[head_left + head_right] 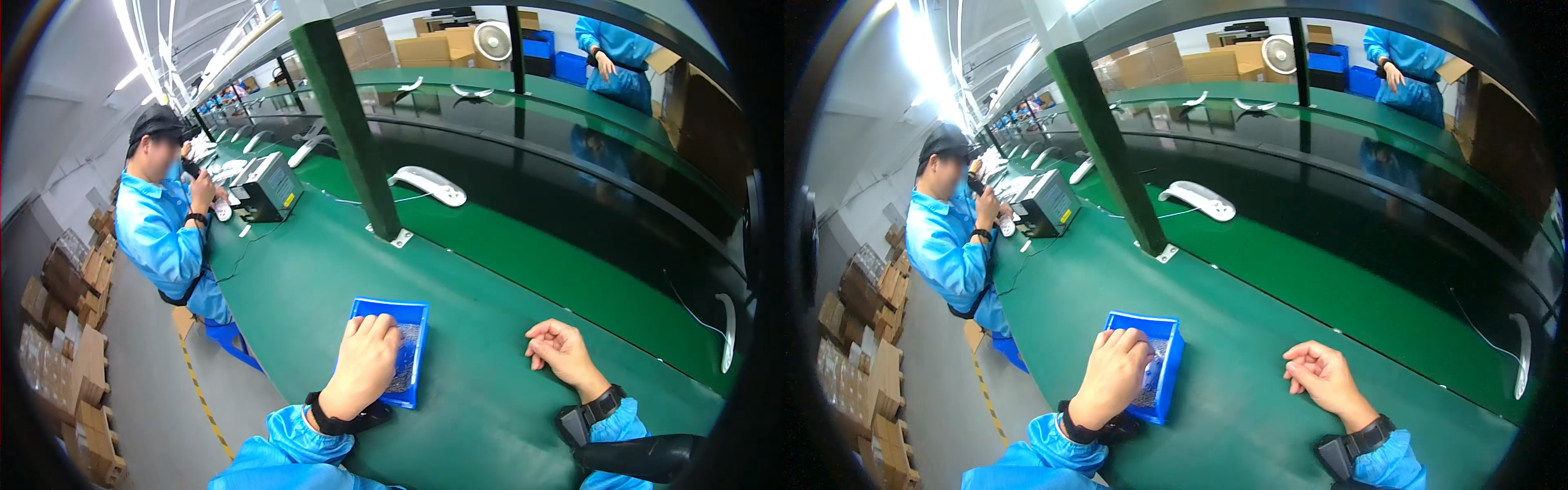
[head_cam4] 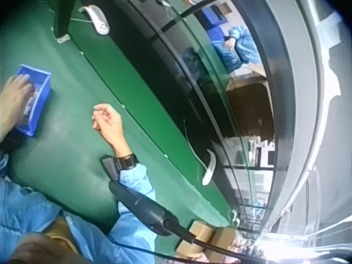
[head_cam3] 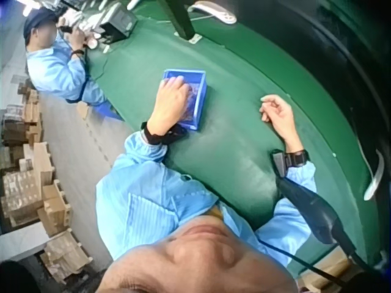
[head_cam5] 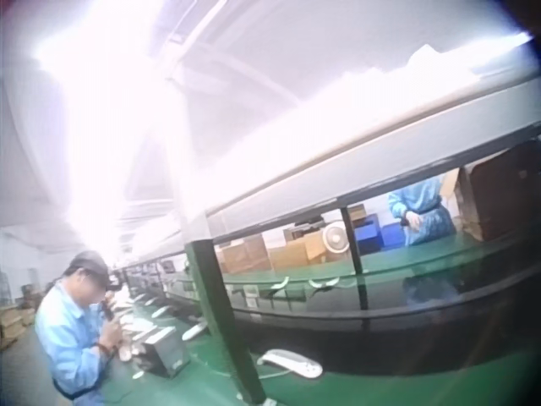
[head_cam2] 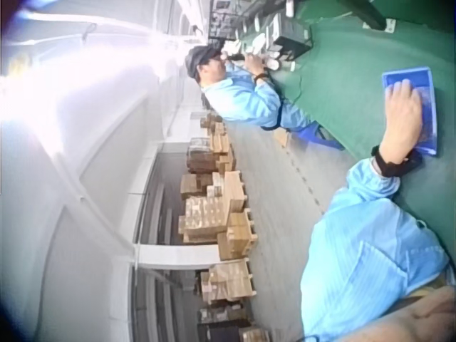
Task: Assembling small plastic housing components and securing internal parts with screws using an electric screwdriver on a factory assembly line.
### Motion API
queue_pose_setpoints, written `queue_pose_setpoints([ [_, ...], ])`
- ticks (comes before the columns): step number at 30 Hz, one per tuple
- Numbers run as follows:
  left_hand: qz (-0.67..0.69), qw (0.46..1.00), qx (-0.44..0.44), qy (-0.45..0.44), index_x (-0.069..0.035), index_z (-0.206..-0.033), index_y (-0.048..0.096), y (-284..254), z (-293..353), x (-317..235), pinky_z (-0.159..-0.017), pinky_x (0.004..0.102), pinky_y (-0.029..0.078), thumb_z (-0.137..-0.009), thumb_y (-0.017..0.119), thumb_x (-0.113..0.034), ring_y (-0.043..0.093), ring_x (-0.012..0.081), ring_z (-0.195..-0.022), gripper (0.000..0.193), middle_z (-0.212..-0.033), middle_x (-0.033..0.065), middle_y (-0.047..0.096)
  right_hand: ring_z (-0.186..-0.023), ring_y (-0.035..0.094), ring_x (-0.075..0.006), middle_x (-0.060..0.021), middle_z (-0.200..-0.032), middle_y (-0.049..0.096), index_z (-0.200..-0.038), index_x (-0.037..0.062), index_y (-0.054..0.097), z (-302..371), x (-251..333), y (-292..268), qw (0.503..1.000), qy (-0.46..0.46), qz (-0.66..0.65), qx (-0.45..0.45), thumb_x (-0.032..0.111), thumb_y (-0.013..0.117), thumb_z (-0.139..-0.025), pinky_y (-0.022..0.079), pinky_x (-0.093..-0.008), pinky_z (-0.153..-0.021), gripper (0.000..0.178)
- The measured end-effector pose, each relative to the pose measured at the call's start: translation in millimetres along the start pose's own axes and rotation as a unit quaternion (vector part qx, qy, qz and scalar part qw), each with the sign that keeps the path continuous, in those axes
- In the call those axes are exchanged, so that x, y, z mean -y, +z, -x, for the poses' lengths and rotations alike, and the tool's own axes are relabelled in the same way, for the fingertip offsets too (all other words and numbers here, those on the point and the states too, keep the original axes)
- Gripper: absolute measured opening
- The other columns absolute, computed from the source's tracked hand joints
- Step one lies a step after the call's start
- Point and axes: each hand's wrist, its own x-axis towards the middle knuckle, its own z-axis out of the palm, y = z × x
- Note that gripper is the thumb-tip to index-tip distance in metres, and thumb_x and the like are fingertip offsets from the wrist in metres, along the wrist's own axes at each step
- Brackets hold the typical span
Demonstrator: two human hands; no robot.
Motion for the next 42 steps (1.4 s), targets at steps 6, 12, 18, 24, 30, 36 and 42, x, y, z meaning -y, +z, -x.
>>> queue_pose_setpoints([
  [6, 0.024, 0.999, -0.045, -0.014, -0.004, -0.075, 0.056, -1.2, -3.9, 0.9, -0.085, 0.0386, 0.035, -0.070, 0.062, -0.008, 0.051, 0.0220, -0.088, 0.008, -0.090, 0.0064, 0.054, -0.054, 0.055, -0.0089, -0.0079, -0.074, 0.059, -0.094, -0.0007, 0.054, -4.9, -0.2, 0.3, 1.000, -0.021, -0.008, -0.003, 0.004, 0.054, -0.084, 0.044, -0.0198, -0.049, 0.011],
  [12, 0.008, 0.999, -0.036, -0.006, -0.003, -0.071, 0.060, -2.5, -2.5, 2.6, -0.089, 0.0415, 0.034, -0.068, 0.063, -0.009, 0.051, 0.0218, -0.087, 0.007, -0.088, 0.0051, 0.055, -0.051, 0.055, -0.0095, -0.0085, -0.071, 0.059, -0.092, -0.0011, 0.053, -5.9, 4.6, 0.7, 0.999, -0.024, 0.013, -0.020, 0.002, 0.053, -0.083, 0.044, -0.0202, -0.047, 0.009],
  [18, 0.101, 0.989, 0.110, 0.012, 0.000, -0.104, 0.051, -2.5, 12.7, -8.8, -0.077, 0.0363, 0.043, -0.065, 0.063, -0.008, 0.052, 0.0282, -0.087, 0.042, -0.095, 0.0121, 0.052, -0.052, 0.055, -0.0096, -0.0091, -0.072, 0.059, -0.093, -0.0014, 0.053, -1.8, -4.4, -1.6, 1.000, -0.028, -0.005, -0.009, 0.002, 0.053, -0.083, 0.045, -0.0199, -0.047, 0.010],
  [24, 0.151, 0.986, 0.015, -0.063, 0.000, -0.095, 0.053, -22.2, 3.5, -5.8, -0.072, 0.0395, 0.044, -0.062, 0.068, -0.007, 0.053, 0.0331, -0.086, 0.037, -0.090, 0.0154, 0.053, -0.054, 0.055, -0.0088, -0.0077, -0.073, 0.059, -0.096, -0.0002, 0.053, 2.4, 3.2, 3.4, 1.000, -0.015, 0.012, -0.019, 0.004, 0.053, -0.084, 0.045, -0.0203, -0.049, 0.013],
  [30, 0.034, 0.957, 0.006, -0.289, 0.003, -0.118, 0.045, -42.7, 15.9, 37.5, -0.054, 0.0360, 0.043, -0.066, 0.072, -0.020, 0.056, 0.0265, -0.058, 0.063, -0.064, 0.0119, 0.055, -0.057, 0.054, -0.0074, -0.0051, -0.076, 0.058, -0.099, 0.0015, 0.053, -9.4, 7.0, 6.6, 0.999, -0.022, 0.028, 0.011, 0.010, 0.054, -0.086, 0.045, -0.0198, -0.051, 0.015],
  [36, 0.129, 0.978, 0.073, -0.150, 0.003, -0.112, 0.052, -20.2, 2.1, 6.4, -0.048, 0.0344, 0.040, -0.070, 0.064, -0.011, 0.051, 0.0248, -0.047, 0.046, -0.054, 0.0148, 0.047, -0.058, 0.053, -0.0067, -0.0050, -0.077, 0.057, -0.098, 0.0007, 0.054, -5.9, 1.9, -0.8, 1.000, 0.011, 0.027, -0.004, 0.009, 0.054, -0.085, 0.044, -0.0191, -0.053, 0.015],
  [42, 0.119, 0.954, -0.033, -0.273, 0.003, -0.115, 0.051, -19.1, 4.0, 27.9, -0.045, 0.0311, 0.035, -0.077, 0.057, -0.008, 0.044, 0.0167, -0.046, 0.040, -0.054, 0.0087, 0.046, -0.060, 0.054, -0.0064, -0.0052, -0.077, 0.056, -0.097, 0.0003, 0.054, -7.6, 1.8, 3.0, 1.000, -0.002, 0.012, 0.005, 0.009, 0.054, -0.086, 0.045, -0.0188, -0.054, 0.014],
])
